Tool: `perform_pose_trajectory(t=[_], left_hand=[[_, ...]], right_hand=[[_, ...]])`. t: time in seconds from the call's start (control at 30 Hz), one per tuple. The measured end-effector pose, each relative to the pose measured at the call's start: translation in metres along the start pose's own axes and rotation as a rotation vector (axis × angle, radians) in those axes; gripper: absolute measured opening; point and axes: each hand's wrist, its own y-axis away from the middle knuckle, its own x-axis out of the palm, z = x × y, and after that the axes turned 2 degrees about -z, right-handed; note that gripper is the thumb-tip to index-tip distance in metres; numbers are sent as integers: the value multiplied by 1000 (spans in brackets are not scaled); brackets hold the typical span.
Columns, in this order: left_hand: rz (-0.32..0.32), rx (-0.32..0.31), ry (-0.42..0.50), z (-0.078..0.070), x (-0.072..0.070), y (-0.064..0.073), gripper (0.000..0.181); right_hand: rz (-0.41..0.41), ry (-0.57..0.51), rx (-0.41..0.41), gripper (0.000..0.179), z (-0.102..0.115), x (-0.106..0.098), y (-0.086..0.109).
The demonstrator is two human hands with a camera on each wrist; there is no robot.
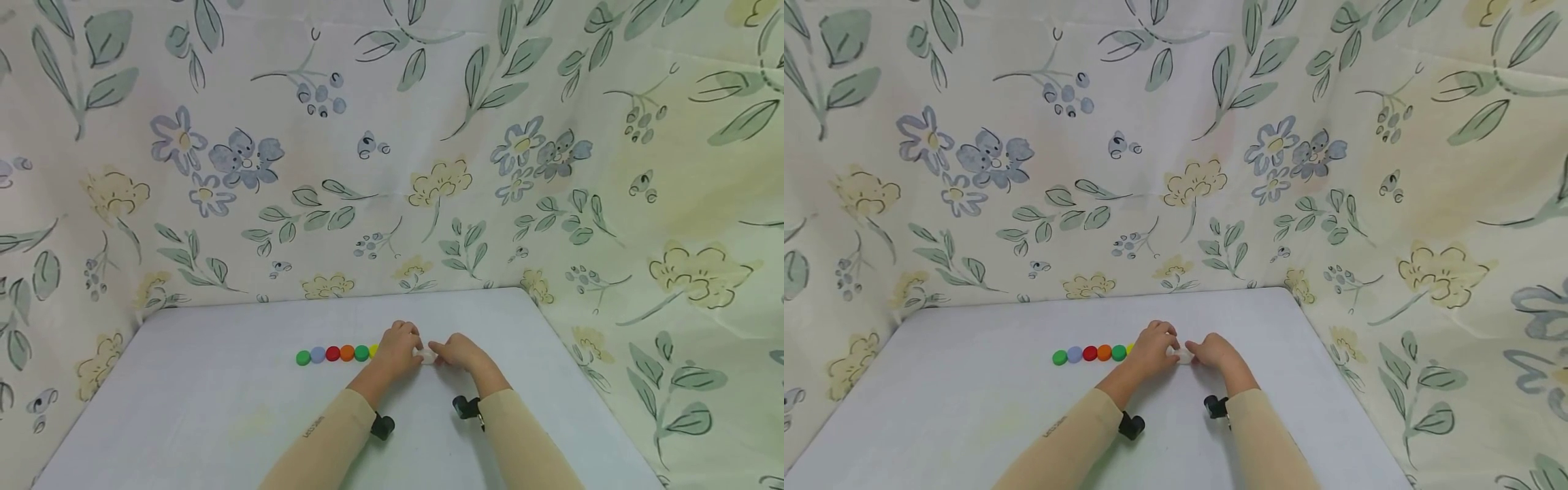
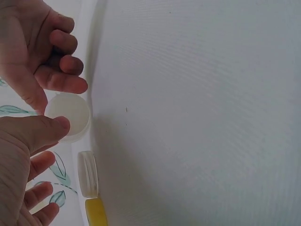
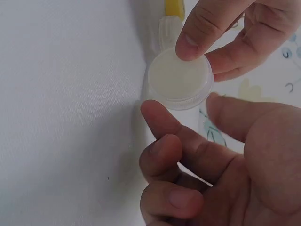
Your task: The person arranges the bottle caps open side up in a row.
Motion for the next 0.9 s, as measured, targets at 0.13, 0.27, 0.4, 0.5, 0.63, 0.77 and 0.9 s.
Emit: perform_pose_trajectory(t=[0.13,0.27,0.4,0.5,0.63,0.77,0.9], left_hand=[[2,10,-5,1,0,0,17],[2,17,-7,1,0,1,17],[-5,26,-10,1,0,2,17],[-17,35,-14,0,-1,3,15],[-34,47,-17,-3,-6,6,14],[-41,52,-18,-4,-7,8,14],[-54,56,-23,-4,-6,7,17]], right_hand=[[36,-76,62,46,-1,0,0],[68,-206,119,44,-2,0,1],[111,-309,159,44,-2,-1,3],[135,-359,173,42,-3,-2,3],[145,-386,177,40,-6,-1,1],[138,-404,172,39,-8,0,1],[112,-427,166,36,-9,0,1]])
